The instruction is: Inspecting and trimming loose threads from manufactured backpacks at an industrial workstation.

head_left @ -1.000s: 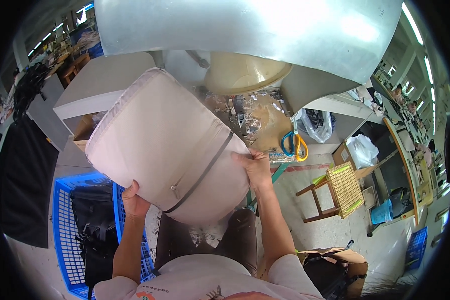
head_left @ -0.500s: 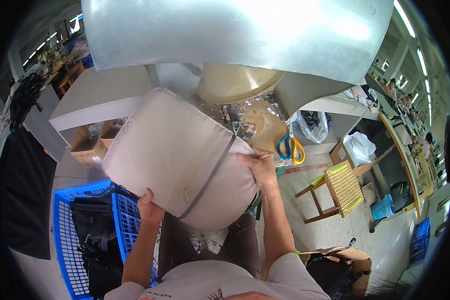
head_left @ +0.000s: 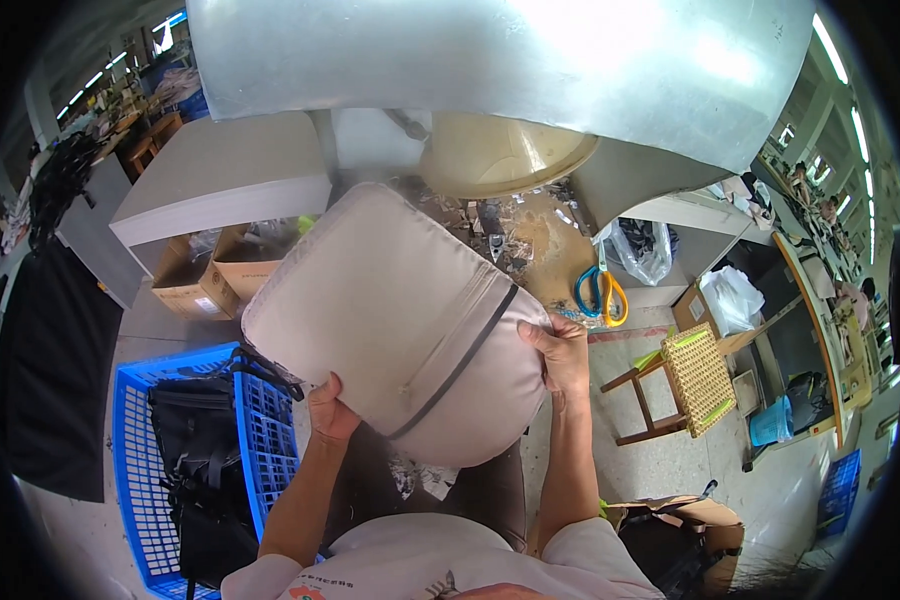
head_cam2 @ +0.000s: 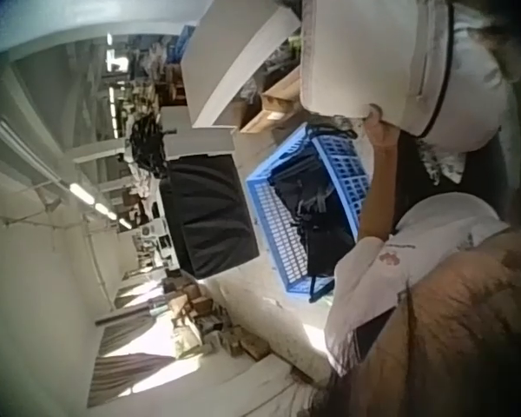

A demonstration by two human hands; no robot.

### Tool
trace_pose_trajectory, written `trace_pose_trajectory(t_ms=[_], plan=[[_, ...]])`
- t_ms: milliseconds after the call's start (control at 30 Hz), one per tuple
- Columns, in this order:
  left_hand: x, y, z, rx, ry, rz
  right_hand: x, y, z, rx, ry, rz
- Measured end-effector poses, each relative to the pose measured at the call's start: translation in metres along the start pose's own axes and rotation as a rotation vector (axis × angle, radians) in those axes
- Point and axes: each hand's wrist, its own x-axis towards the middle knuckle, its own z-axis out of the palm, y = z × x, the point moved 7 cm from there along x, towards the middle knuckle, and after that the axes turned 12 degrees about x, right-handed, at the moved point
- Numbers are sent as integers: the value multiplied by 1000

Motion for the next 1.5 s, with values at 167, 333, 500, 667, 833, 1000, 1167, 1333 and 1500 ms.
trace_pose_trajectory(t_ms=[167, 333, 500, 667, 833, 1000, 1167, 1333, 1500], plan=[[5, -7, 10, -123, -38, -56, 1, 1, -7, 0, 12, -11], [7, -12, 8, -139, -26, -66, -1, -5, -8, 45, 37, -51], [1, -14, 7, -149, 11, -51, -2, -7, -3, 14, 10, -47], [-7, -10, 11, -63, -52, -51, 3, -3, 3, -92, 13, -71], [-33, 15, 8, -18, 19, -2, -16, -6, 32, -181, -131, -124], [-182, 150, -64, 245, 559, 357, -70, 85, 127, -258, -493, 237], [-385, 329, -31, 745, 1185, 860, -94, 124, 156, -338, -630, 460], [-485, 424, -2, 1362, 1712, 346, -98, 102, 78, -688, -478, 270], [-378, 386, -196, 1942, 1031, -156, -162, 36, -80, -1003, -59, 207]])
